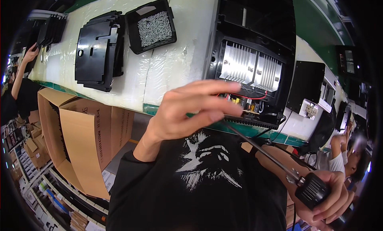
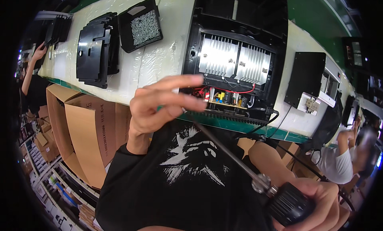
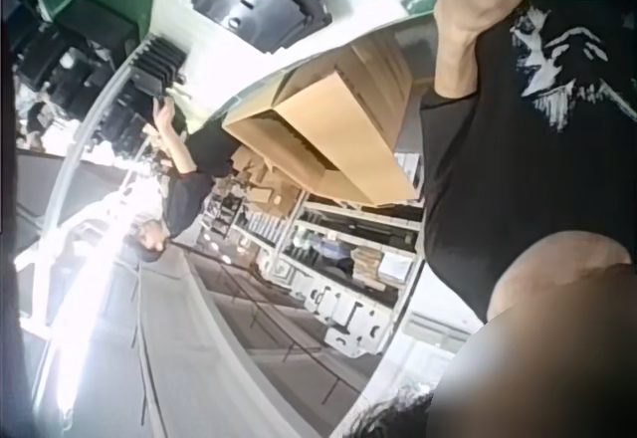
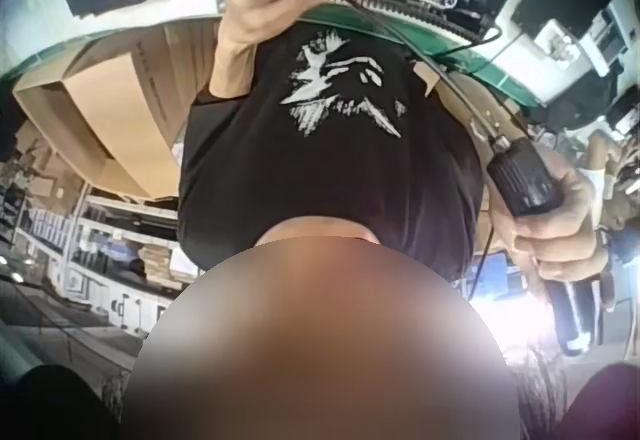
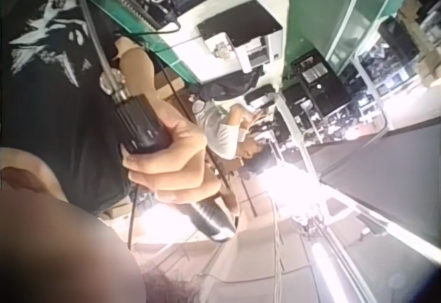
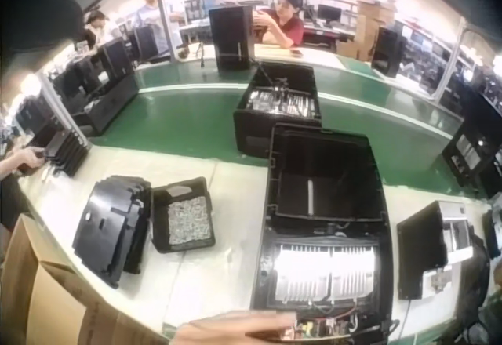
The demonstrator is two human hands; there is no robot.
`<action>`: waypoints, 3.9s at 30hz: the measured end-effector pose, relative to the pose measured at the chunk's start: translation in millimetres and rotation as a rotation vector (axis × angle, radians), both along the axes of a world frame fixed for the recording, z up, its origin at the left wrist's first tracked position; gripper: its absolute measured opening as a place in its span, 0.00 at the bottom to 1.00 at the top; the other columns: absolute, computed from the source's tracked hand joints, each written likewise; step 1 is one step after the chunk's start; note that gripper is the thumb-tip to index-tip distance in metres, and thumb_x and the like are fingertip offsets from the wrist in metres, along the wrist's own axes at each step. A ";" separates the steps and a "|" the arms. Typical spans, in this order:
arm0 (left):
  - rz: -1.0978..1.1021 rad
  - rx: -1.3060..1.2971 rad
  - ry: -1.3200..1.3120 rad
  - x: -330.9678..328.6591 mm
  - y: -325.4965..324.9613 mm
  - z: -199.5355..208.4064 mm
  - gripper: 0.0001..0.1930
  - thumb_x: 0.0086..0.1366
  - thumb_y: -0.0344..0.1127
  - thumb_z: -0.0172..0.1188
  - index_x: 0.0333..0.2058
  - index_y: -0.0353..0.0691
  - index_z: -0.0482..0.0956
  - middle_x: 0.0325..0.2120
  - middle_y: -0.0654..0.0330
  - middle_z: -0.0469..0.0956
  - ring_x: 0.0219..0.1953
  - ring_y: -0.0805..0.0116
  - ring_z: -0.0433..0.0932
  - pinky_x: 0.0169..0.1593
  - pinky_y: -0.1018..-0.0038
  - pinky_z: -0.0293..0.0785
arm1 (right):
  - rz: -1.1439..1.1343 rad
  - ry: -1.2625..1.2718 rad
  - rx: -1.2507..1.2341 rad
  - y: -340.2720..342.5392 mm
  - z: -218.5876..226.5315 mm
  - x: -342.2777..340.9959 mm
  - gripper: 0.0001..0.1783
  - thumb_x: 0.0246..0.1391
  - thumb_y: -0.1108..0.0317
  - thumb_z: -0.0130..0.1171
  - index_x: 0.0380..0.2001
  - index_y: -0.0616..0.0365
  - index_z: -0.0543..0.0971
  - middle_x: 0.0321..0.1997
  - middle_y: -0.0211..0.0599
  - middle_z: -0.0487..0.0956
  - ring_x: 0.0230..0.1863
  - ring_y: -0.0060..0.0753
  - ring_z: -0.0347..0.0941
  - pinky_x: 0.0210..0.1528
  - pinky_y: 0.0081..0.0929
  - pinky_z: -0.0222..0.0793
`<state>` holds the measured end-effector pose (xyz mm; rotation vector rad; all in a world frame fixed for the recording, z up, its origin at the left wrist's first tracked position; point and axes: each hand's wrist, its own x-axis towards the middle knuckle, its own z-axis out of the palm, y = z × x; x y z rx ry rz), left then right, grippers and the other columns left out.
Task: Assembling an electronic device by connecting wires, fitting plastic casing components, and using an electric screwdriver.
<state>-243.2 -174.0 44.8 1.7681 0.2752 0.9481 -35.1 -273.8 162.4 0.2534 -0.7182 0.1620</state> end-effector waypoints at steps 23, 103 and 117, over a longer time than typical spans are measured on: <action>0.160 -0.087 0.235 -19.1 -17.6 -51.8 0.49 0.36 0.26 0.72 0.61 0.39 0.60 0.63 0.48 0.57 0.65 0.51 0.57 0.65 0.63 0.58 | 0.066 -0.935 -0.893 15.8 -78.6 -45.7 0.44 0.39 0.17 0.41 0.28 0.54 0.65 0.16 0.30 0.71 0.16 0.33 0.72 0.35 0.31 0.68; 0.505 0.474 1.119 -53.9 149.4 -64.9 0.24 0.46 0.24 0.61 0.46 0.41 0.76 0.41 0.53 0.74 0.45 0.50 0.74 0.47 0.64 0.73 | -0.374 -0.179 -0.667 -75.6 -40.4 112.9 0.40 0.49 0.33 0.48 0.55 0.53 0.61 0.29 0.36 0.65 0.19 0.29 0.61 0.23 0.28 0.60; 0.686 0.454 0.954 -65.3 142.1 -69.1 0.09 0.59 0.37 0.60 0.34 0.39 0.82 0.30 0.56 0.80 0.34 0.56 0.79 0.37 0.67 0.75 | -0.348 -0.143 -0.685 -67.9 -44.9 111.9 0.32 0.48 0.35 0.51 0.43 0.52 0.64 0.26 0.32 0.63 0.18 0.27 0.60 0.25 0.27 0.60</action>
